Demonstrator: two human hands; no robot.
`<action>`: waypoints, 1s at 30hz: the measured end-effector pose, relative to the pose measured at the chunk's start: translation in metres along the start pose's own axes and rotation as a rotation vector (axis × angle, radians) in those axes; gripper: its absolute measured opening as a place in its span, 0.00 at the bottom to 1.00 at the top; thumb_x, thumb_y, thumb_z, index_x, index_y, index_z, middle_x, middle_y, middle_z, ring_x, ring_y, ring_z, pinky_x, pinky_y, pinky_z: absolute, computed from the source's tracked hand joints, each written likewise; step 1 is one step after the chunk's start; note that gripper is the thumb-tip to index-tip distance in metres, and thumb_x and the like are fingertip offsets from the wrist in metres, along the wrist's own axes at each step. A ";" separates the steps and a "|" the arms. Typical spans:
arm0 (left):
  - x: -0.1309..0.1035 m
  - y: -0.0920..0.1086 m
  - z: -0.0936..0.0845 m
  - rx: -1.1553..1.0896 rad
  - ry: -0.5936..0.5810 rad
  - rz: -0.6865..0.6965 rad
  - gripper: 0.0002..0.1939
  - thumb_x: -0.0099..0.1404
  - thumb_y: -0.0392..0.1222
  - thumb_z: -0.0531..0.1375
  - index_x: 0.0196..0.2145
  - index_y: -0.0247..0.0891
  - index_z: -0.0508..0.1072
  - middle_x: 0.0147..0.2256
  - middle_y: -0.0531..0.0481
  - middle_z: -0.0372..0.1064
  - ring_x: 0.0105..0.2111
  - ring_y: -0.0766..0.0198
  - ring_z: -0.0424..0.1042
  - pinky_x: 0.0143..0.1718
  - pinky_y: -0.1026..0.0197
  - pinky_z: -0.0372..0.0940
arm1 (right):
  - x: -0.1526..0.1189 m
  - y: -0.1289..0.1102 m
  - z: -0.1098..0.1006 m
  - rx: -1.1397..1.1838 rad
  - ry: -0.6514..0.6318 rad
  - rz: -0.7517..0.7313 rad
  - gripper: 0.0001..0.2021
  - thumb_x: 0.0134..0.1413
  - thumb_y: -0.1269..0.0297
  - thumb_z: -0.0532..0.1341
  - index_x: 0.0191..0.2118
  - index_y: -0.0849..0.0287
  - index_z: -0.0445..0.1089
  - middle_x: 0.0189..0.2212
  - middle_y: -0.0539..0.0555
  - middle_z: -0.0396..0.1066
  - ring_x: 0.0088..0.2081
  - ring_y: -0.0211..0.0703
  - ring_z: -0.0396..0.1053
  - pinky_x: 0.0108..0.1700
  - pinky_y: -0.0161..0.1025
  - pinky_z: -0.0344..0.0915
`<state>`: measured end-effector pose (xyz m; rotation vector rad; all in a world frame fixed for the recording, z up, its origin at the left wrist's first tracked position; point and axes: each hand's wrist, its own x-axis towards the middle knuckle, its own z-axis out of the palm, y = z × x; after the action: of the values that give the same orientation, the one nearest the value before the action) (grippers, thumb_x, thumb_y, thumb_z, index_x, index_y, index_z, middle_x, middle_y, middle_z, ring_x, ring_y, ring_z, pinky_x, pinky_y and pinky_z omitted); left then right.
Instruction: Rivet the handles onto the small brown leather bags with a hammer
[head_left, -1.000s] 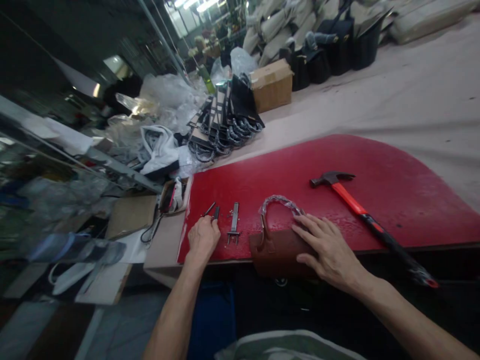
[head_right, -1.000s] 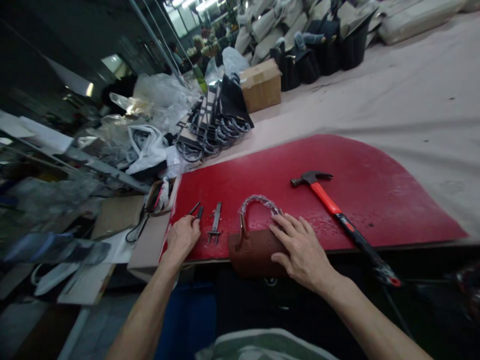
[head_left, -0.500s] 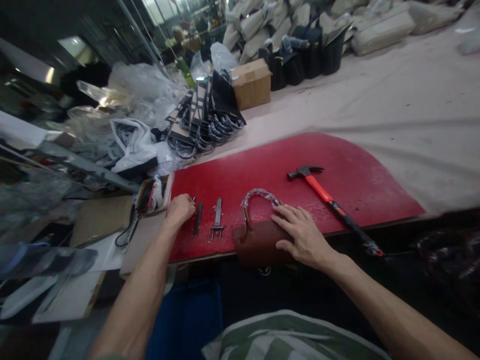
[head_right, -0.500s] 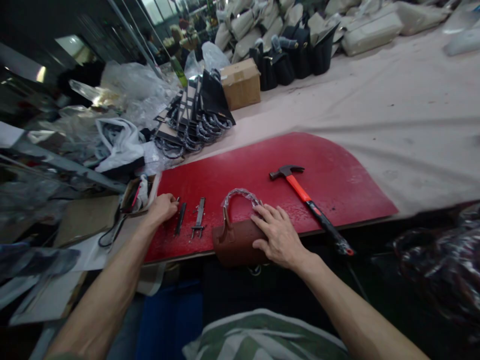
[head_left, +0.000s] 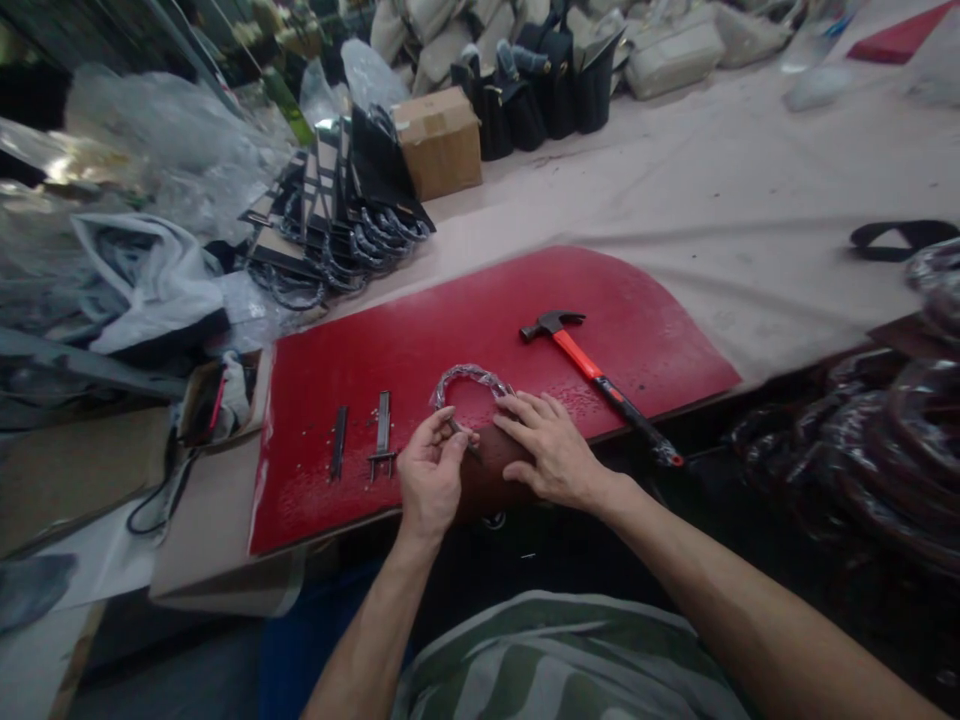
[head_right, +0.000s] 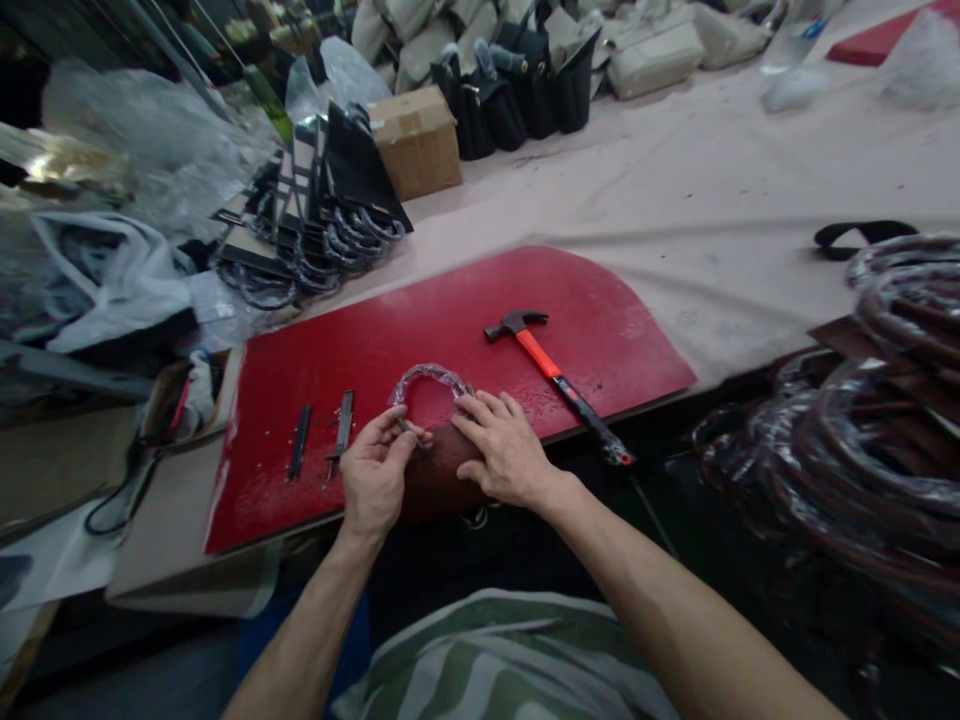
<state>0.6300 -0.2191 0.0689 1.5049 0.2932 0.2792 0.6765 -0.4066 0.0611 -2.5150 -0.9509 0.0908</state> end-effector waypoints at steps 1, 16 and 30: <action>-0.002 -0.005 0.004 0.044 0.015 0.042 0.20 0.62 0.45 0.65 0.49 0.34 0.71 0.35 0.48 0.77 0.35 0.63 0.80 0.41 0.60 0.77 | 0.000 0.000 0.000 0.002 0.000 -0.001 0.34 0.53 0.55 0.71 0.64 0.61 0.66 0.68 0.60 0.57 0.67 0.60 0.52 0.69 0.62 0.49; -0.008 -0.019 0.007 0.202 -0.004 0.193 0.07 0.71 0.43 0.57 0.42 0.37 0.67 0.36 0.49 0.75 0.36 0.64 0.79 0.40 0.59 0.78 | -0.002 0.000 -0.002 0.007 -0.004 0.006 0.36 0.52 0.56 0.72 0.64 0.62 0.65 0.69 0.59 0.55 0.68 0.61 0.51 0.70 0.61 0.48; -0.007 -0.036 0.004 0.470 -0.061 0.545 0.04 0.73 0.36 0.55 0.44 0.37 0.67 0.36 0.49 0.76 0.36 0.67 0.79 0.39 0.65 0.76 | -0.004 0.000 0.001 0.019 -0.008 0.006 0.37 0.52 0.56 0.72 0.65 0.62 0.64 0.69 0.60 0.55 0.68 0.62 0.50 0.69 0.62 0.48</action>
<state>0.6251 -0.2273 0.0335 2.0427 -0.1202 0.6267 0.6729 -0.4086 0.0602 -2.5018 -0.9420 0.1118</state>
